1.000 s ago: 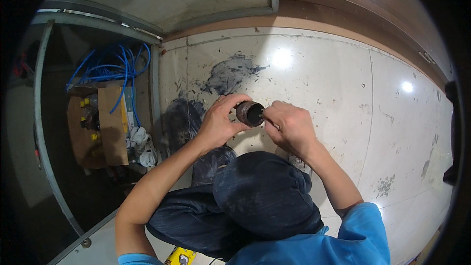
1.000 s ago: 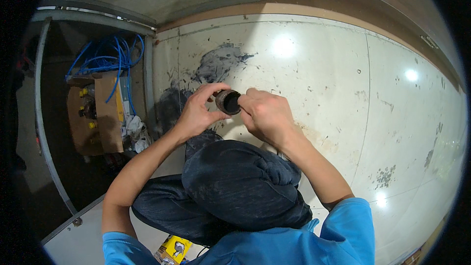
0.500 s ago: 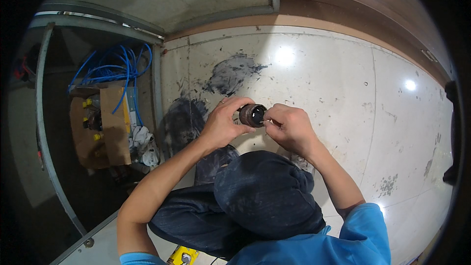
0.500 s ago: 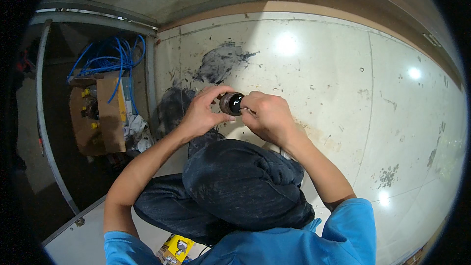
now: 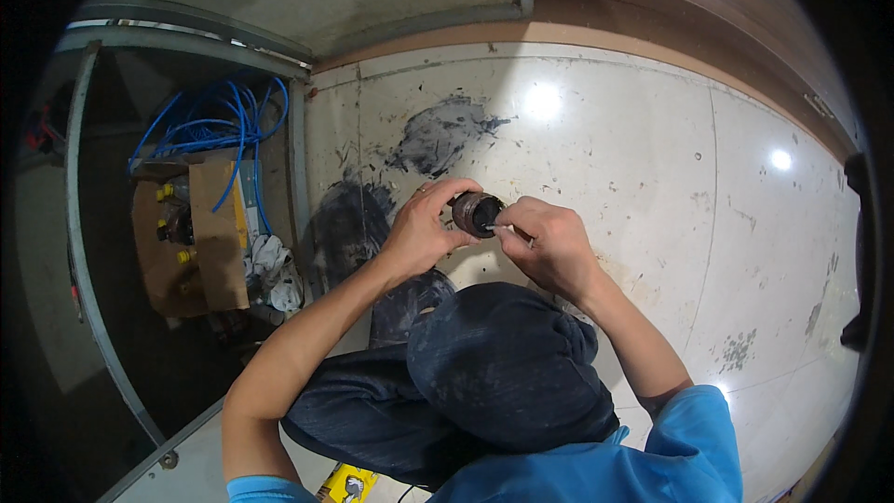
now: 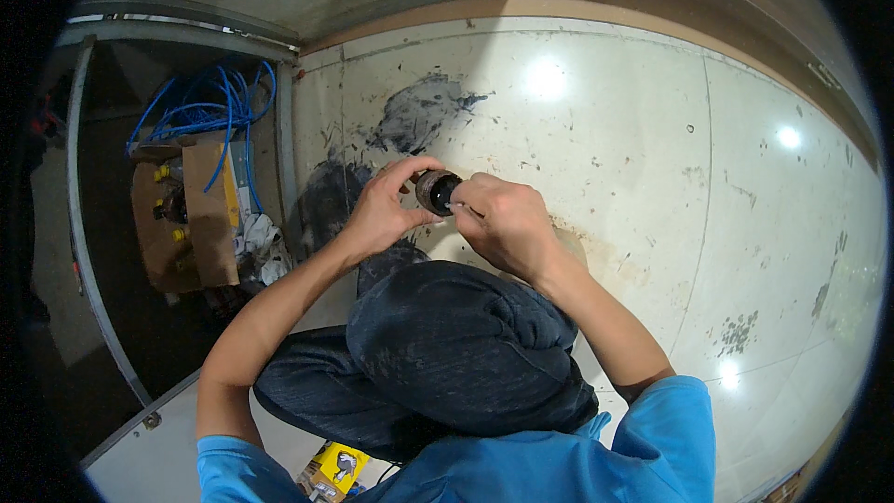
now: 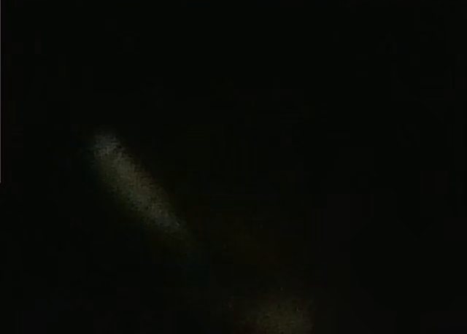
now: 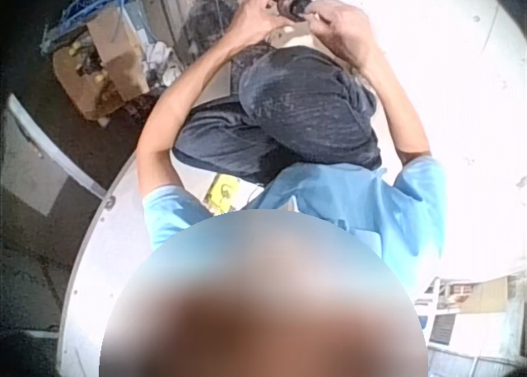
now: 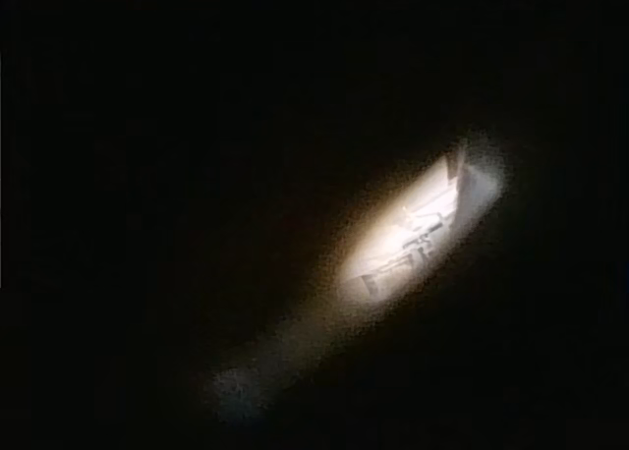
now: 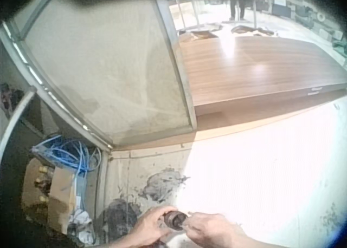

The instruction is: The person stirs a dark liquid in a small container with a stick, then walks to a shelf to retrieve a yellow bottle. They pour liquid from the yellow bottle into the small container and continue stirring the mixture.

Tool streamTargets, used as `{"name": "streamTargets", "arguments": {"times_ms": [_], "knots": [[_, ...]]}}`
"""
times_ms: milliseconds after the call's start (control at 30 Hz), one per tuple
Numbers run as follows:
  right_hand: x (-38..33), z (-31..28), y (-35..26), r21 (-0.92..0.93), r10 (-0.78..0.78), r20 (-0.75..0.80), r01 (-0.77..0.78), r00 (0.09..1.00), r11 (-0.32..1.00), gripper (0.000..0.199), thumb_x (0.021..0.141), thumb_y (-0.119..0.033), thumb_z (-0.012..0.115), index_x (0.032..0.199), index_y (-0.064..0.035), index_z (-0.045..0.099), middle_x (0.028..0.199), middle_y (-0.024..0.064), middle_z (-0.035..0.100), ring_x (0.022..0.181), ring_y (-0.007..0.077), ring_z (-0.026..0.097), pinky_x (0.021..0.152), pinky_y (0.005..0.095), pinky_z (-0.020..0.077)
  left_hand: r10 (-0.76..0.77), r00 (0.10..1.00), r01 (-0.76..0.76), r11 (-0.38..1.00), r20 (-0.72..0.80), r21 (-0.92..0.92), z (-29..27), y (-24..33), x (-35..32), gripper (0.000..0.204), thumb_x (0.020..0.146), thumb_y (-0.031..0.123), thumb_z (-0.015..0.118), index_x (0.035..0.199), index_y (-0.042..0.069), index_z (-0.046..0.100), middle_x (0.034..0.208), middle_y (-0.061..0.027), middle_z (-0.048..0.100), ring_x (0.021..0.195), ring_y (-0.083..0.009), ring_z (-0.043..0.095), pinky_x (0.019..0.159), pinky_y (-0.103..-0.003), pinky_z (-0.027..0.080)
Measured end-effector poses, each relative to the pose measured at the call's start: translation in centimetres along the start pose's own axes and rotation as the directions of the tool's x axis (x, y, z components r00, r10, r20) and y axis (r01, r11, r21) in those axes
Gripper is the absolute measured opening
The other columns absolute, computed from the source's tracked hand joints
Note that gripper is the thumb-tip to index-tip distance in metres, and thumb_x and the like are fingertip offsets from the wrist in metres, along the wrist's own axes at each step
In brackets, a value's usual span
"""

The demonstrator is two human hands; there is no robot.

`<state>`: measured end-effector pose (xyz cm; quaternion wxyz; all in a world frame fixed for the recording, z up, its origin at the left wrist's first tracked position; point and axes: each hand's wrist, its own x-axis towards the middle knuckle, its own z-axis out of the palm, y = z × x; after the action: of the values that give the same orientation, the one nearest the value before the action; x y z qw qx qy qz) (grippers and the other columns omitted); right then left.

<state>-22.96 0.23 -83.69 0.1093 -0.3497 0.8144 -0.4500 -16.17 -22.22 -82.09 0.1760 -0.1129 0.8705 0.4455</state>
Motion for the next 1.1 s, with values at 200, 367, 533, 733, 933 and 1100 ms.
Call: {"name": "streamTargets", "arguments": {"times_ms": [200, 367, 533, 733, 933, 1100], "knots": [[0.1, 0.4, -0.1, 0.014, -0.008, 0.008, 0.008, 1.0, 1.0, 0.005, 0.088, -0.011, 0.071, 0.087, -0.0077, 0.067, 0.085, 0.0107, 0.068, 0.076, 0.0337, 0.071, 0.065, 0.0443, 0.0576, -0.004, 1.0, 0.004, 1.0, 0.003, -0.004, 0.1, -0.1, 0.0, 0.068, 0.073, 0.011, 0.096, 0.134, 0.014, 0.067, 0.128, -0.0088, 0.074, 0.122, -0.0336, 0.065, 0.106, -0.044, 0.051], [0.1, 0.5, 0.2, -0.091, -0.014, -0.003, 0.014, 1.0, 0.996, 0.007, 0.088, -0.008, 0.073, 0.094, -0.007, 0.076, 0.086, 0.0117, 0.072, 0.074, 0.0329, 0.071, 0.066, 0.0418, 0.0574, 0.007, 1.0, -0.006, 1.0, 0.014, -0.028, 0.3, -0.5, 0.1, 0.068, 0.072, 0.011, 0.096, 0.134, 0.014, 0.067, 0.127, -0.0089, 0.074, 0.121, -0.0338, 0.065, 0.106, -0.044, 0.051], [0.1, 0.7, 0.4, 0.016, -0.017, -0.08, 0.019, 0.997, 1.0, 0.006, 0.088, -0.009, 0.073, 0.094, -0.0072, 0.076, 0.087, 0.0112, 0.072, 0.076, 0.0332, 0.072, 0.067, 0.0427, 0.0575, 0.036, 0.999, -0.036, 0.999, 0.002, -0.014, 0.4, -0.9, 0.3, 0.069, 0.072, 0.012, 0.097, 0.133, 0.013, 0.067, 0.127, -0.0088, 0.074, 0.122, -0.0339, 0.065, 0.106, -0.044, 0.051], [-0.1, 0.8, 0.5, 0.164, 0.025, -0.04, -0.018, 0.999, 0.986, 0.007, 0.09, -0.009, 0.073, 0.096, -0.0065, 0.076, 0.086, 0.013, 0.072, 0.075, 0.033, 0.071, 0.067, 0.0415, 0.0572, 0.034, 0.999, -0.034, 0.999, -0.012, 0.027, 0.4, -0.9, 0.2, 0.069, 0.071, 0.014, 0.097, 0.133, 0.012, 0.067, 0.128, -0.0091, 0.073, 0.127, -0.0348, 0.063, 0.109, -0.045, 0.05], [-0.3, 1.0, 0.9, 0.134, 0.107, 0.113, -0.121, 0.988, 0.983, 0.008, 0.09, -0.009, 0.073, 0.095, -0.0034, 0.076, 0.086, 0.0148, 0.071, 0.074, 0.033, 0.07, 0.067, 0.0407, 0.0572, 0.045, 0.999, -0.047, 0.996, 0.019, 0.072, 0.5, -1.0, 0.2, 0.075, 0.071, 0.016, 0.1, 0.138, 0.014, 0.066, 0.133, -0.0089, 0.071, 0.129, -0.03, 0.062, 0.106, -0.044, 0.05], [-0.6, 1.0, 1.1, 0.051, 0.05, 0.029, -0.051, 0.998, 0.997, 0.008, 0.09, -0.008, 0.072, 0.096, -0.0035, 0.076, 0.087, 0.0156, 0.071, 0.075, 0.0344, 0.071, 0.067, 0.0412, 0.0574, 0.04, 0.998, -0.043, 0.996, 0.042, 0.072, 0.6, -0.9, 0.2, 0.075, 0.071, 0.015, 0.1, 0.138, 0.013, 0.067, 0.134, -0.0098, 0.07, 0.131, -0.0313, 0.062, 0.109, -0.044, 0.049]]}}
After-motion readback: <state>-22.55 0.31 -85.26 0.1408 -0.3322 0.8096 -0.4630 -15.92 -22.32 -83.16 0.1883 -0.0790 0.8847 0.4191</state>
